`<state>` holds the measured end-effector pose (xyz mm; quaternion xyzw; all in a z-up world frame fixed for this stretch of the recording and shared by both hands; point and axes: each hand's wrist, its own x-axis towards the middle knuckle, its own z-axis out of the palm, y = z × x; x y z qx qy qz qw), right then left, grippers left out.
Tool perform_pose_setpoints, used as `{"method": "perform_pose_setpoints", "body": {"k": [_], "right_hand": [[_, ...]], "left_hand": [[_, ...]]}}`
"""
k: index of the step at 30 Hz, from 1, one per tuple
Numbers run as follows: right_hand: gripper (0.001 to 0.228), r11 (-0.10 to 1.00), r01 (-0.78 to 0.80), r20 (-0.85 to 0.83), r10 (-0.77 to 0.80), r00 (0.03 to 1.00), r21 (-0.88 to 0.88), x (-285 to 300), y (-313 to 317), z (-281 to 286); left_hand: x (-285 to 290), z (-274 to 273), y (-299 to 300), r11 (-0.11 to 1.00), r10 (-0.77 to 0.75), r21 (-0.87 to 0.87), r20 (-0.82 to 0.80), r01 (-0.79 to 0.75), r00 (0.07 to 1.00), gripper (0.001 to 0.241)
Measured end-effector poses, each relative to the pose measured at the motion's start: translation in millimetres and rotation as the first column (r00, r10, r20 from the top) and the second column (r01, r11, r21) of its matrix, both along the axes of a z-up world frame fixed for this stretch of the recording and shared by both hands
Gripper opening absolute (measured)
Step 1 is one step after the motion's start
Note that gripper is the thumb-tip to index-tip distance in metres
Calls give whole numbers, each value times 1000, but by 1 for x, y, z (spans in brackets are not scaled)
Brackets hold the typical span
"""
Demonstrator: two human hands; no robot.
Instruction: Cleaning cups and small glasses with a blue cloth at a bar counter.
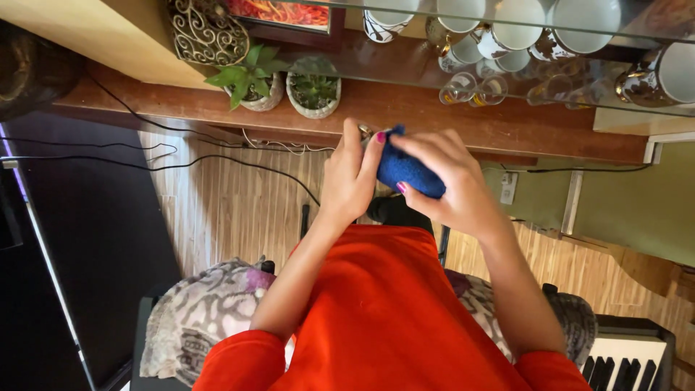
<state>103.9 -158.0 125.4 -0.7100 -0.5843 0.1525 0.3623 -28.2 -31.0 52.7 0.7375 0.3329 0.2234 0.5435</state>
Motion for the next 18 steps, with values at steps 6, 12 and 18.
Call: {"method": "perform_pose_setpoints", "body": {"k": [6,12,18], "right_hand": [[48,983,-87,268,128,955,-161,-4,10,11],[45,994,75,298,-48,953,-82,-23,22,-16],[32,912,411,-283,-395,874,-3,-25,28,-45]], "left_hand": [[4,-7,-6,1000,7,8,-16,-7,1000,41],[6,-1,-7,987,147,-88,178,-133,973,25],[10,-3,-20,971,216,32,301,-237,929,23]]}}
